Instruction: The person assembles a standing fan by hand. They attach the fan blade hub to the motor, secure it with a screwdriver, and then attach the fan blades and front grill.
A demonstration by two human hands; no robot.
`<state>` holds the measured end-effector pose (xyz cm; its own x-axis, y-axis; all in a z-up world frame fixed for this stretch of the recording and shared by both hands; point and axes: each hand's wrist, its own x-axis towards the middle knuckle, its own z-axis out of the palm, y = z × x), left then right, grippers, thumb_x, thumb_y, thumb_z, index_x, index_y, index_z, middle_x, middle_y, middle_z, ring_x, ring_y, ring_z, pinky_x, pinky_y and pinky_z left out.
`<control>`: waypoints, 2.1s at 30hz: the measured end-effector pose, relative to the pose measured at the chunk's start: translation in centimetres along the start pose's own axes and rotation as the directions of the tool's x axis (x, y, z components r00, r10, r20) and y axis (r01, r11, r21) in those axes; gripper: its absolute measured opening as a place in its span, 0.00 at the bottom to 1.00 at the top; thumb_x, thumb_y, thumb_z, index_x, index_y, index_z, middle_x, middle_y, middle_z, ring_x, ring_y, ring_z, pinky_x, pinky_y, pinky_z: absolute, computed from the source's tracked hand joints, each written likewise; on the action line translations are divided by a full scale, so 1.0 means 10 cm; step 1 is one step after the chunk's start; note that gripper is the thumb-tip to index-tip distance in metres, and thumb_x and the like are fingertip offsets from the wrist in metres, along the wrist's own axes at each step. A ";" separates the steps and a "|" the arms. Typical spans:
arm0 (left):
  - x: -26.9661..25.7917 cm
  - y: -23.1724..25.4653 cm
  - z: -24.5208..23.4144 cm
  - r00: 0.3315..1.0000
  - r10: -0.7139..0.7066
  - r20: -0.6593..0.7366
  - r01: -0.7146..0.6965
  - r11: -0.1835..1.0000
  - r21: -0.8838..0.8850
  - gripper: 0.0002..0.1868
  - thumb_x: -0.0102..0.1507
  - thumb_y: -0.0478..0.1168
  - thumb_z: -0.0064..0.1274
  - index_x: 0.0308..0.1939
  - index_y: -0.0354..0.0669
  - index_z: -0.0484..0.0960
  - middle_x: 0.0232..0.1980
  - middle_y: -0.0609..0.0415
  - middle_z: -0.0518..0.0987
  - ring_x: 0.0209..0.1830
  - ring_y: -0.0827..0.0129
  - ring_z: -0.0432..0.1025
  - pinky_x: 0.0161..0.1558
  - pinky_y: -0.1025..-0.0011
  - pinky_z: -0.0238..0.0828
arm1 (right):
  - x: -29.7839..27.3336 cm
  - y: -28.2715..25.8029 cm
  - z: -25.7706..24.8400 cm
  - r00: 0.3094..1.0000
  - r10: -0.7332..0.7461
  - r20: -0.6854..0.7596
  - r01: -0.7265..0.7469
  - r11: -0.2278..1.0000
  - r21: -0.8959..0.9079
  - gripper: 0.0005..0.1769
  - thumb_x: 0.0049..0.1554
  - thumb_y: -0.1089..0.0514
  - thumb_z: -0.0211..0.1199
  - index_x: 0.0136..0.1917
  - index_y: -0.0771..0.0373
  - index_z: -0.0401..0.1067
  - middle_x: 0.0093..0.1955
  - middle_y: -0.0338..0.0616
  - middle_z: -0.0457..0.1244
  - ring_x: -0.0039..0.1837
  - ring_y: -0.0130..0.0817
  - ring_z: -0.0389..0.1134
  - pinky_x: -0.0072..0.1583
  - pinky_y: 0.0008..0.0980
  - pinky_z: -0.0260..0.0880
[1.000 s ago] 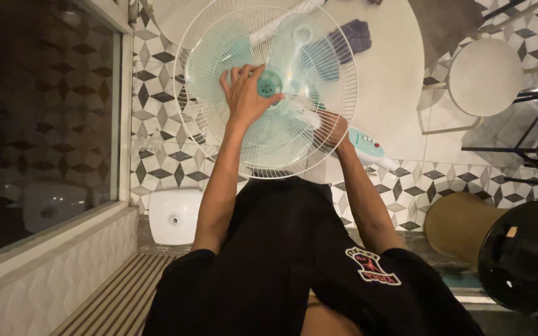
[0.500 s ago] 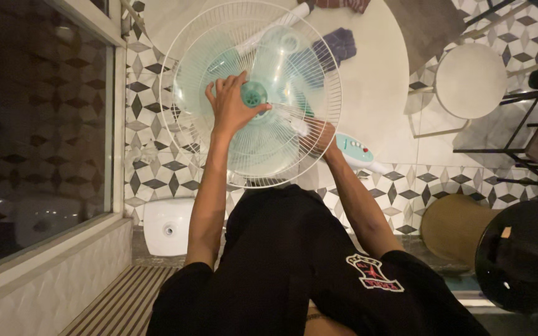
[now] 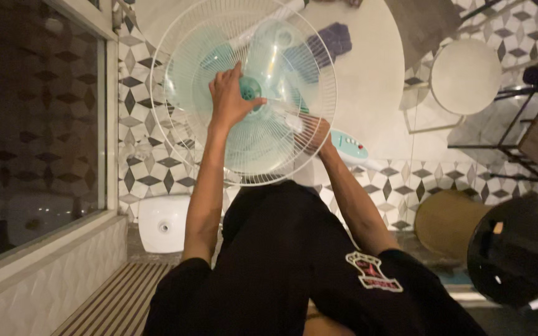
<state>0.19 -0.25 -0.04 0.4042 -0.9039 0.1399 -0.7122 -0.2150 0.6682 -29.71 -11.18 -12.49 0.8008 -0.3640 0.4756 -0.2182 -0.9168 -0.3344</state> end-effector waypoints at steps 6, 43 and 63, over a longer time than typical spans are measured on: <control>-0.02 0.08 0.14 0.999 -0.042 -0.033 0.041 0.999 -0.017 0.58 0.51 0.55 0.75 0.74 0.28 0.62 0.63 0.41 0.74 0.64 0.49 0.60 0.63 0.48 0.49 | 0.13 -0.09 -0.06 0.986 0.143 0.083 -0.144 0.990 -0.004 0.26 0.51 0.48 0.73 0.58 0.63 0.76 0.52 0.49 0.72 0.49 0.46 0.74 0.50 0.41 0.75; -0.13 0.17 0.17 0.987 0.092 -0.134 -0.076 0.990 0.119 0.56 0.58 0.56 0.70 0.79 0.37 0.53 0.66 0.42 0.73 0.72 0.54 0.62 0.74 0.32 0.24 | -0.08 0.14 0.04 0.970 0.217 0.112 -0.222 0.975 0.028 0.30 0.52 0.41 0.74 0.60 0.60 0.77 0.56 0.48 0.71 0.56 0.48 0.74 0.58 0.42 0.74; -0.63 0.64 0.23 0.891 -0.018 -0.453 0.139 0.962 0.235 0.16 0.63 0.41 0.62 0.55 0.44 0.84 0.63 0.56 0.74 0.62 0.57 0.67 0.54 0.55 0.64 | -0.12 0.22 -0.03 0.973 -0.201 -0.114 0.206 0.978 0.035 0.16 0.53 0.47 0.77 0.49 0.56 0.78 0.52 0.48 0.72 0.57 0.49 0.75 0.64 0.46 0.75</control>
<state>-8.23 3.19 1.68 0.6332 -0.6340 0.4439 -0.7638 -0.4191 0.4909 -31.31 -12.80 -13.55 0.7596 -0.1885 0.6224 -0.0285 -0.9658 -0.2576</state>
